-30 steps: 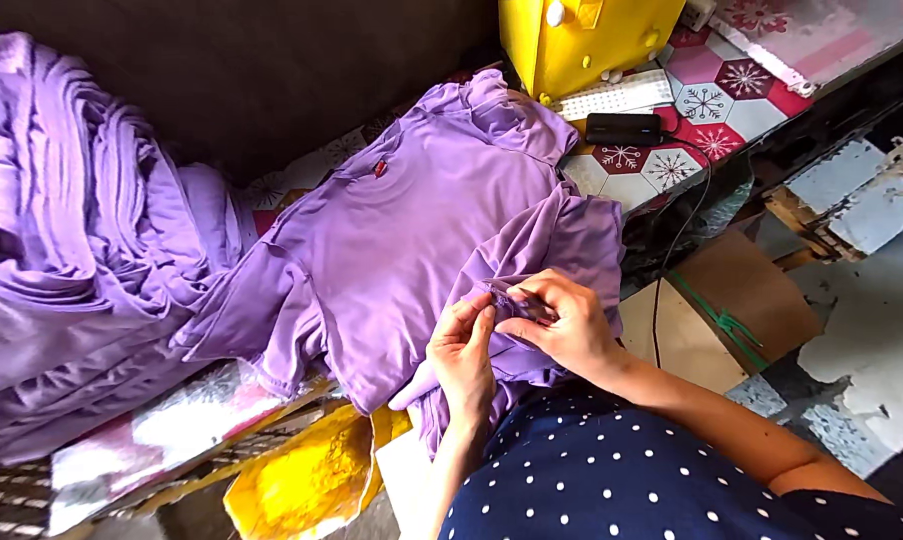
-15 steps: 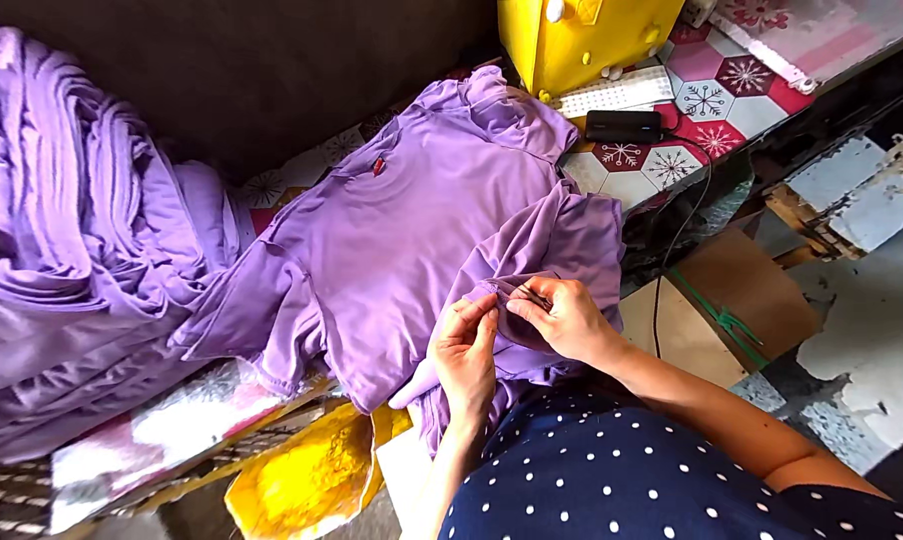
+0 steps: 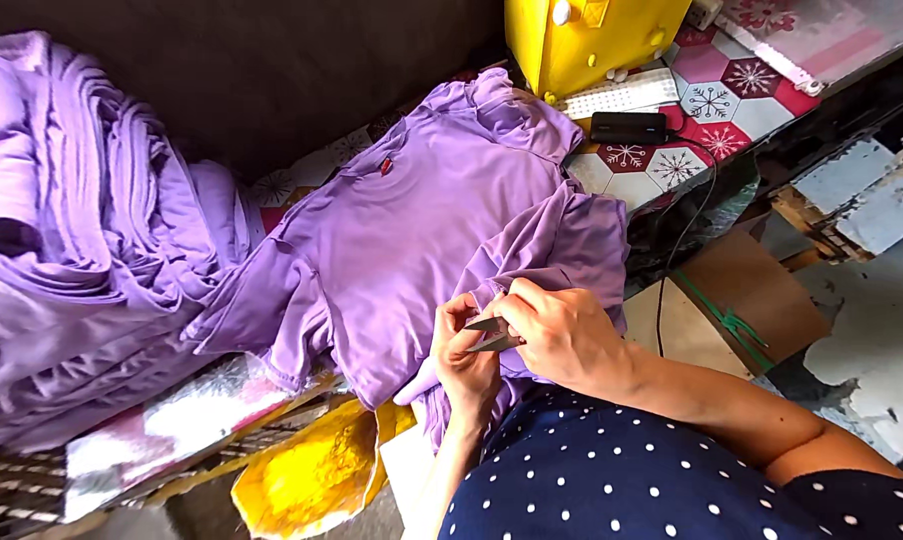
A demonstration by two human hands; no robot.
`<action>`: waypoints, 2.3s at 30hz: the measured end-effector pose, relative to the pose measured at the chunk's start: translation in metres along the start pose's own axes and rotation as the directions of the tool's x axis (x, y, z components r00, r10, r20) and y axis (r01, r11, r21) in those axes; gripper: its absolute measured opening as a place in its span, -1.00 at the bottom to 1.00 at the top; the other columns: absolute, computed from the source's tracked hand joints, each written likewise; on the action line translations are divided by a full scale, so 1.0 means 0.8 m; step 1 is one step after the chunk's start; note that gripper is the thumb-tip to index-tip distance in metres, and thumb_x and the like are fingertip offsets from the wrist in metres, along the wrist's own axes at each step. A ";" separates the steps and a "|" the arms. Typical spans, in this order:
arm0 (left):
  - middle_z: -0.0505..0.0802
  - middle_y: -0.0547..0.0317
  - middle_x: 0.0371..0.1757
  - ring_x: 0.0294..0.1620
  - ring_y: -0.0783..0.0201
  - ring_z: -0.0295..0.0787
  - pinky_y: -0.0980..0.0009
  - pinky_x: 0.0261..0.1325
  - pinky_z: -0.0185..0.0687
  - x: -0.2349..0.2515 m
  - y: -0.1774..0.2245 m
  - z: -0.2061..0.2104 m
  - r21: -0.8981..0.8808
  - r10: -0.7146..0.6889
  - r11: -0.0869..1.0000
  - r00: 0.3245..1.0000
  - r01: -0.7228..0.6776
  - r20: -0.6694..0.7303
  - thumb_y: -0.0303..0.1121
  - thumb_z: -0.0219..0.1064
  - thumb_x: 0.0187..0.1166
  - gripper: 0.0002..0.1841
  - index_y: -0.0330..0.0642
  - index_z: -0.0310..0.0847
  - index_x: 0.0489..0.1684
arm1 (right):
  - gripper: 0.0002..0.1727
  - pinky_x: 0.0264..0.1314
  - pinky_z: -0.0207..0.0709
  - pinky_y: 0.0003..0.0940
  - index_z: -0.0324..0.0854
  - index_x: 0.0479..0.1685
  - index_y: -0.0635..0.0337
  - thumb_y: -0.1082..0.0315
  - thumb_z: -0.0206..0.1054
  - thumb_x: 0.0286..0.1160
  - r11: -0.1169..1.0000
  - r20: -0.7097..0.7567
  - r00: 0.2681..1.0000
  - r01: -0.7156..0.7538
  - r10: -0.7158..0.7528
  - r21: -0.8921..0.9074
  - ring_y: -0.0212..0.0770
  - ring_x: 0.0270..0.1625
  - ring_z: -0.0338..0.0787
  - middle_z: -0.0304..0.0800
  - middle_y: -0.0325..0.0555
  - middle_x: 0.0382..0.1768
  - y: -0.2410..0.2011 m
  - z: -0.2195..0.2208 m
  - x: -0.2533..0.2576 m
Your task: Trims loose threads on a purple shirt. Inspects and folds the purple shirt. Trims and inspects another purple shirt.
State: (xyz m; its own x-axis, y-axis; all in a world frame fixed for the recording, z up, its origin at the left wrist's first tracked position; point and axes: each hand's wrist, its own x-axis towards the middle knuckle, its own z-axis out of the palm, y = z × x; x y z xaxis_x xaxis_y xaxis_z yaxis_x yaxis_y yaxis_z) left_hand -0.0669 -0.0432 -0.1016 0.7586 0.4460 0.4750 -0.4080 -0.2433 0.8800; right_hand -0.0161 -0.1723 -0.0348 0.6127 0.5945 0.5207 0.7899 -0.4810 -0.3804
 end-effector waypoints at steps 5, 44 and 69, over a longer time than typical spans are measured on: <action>0.83 0.33 0.03 -0.02 0.56 0.76 0.63 0.05 0.75 0.000 0.005 -0.007 -0.043 -0.084 0.996 0.992 0.080 -0.091 -0.59 0.50 0.33 -0.90 -0.17 0.91 -0.42 | -0.88 -0.44 0.57 -0.47 0.79 -0.30 0.26 0.39 0.40 0.47 0.873 0.053 0.983 -0.179 0.174 0.453 -0.37 -0.43 0.70 0.74 -0.17 -0.40 0.008 0.001 0.002; 0.80 0.33 -0.27 -0.21 0.51 0.75 0.58 -0.13 0.71 0.011 0.031 0.013 -0.409 -0.447 0.813 0.894 0.414 0.016 -0.59 0.20 0.62 -0.74 -0.07 0.62 -0.50 | -0.48 -0.65 0.10 -0.76 0.53 -0.21 0.02 0.02 -0.32 0.89 -0.049 0.705 0.693 -0.707 0.147 0.705 -0.68 -0.69 0.21 0.33 -0.57 -0.62 0.020 -0.004 -0.051; 0.75 0.27 -0.33 -0.53 0.52 0.63 0.62 -0.45 0.63 0.007 0.032 0.030 -0.458 -0.462 0.769 0.883 0.446 0.083 -0.57 0.07 0.70 -0.74 -0.14 0.53 -0.44 | -0.45 -0.72 0.11 -0.73 0.47 -0.42 0.01 0.03 -0.29 0.91 -0.487 0.757 0.608 -0.599 0.239 0.635 -0.61 -0.77 0.23 0.28 -0.48 -0.73 0.005 0.015 -0.043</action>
State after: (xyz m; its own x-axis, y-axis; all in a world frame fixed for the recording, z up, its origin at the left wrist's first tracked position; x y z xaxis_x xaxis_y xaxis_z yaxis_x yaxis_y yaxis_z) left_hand -0.0611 -0.0679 -0.0765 0.9004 0.4348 0.0122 -0.2081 0.4059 0.8899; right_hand -0.0341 -0.1870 -0.0631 0.5800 0.7344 -0.3526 -0.7363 0.2875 -0.6125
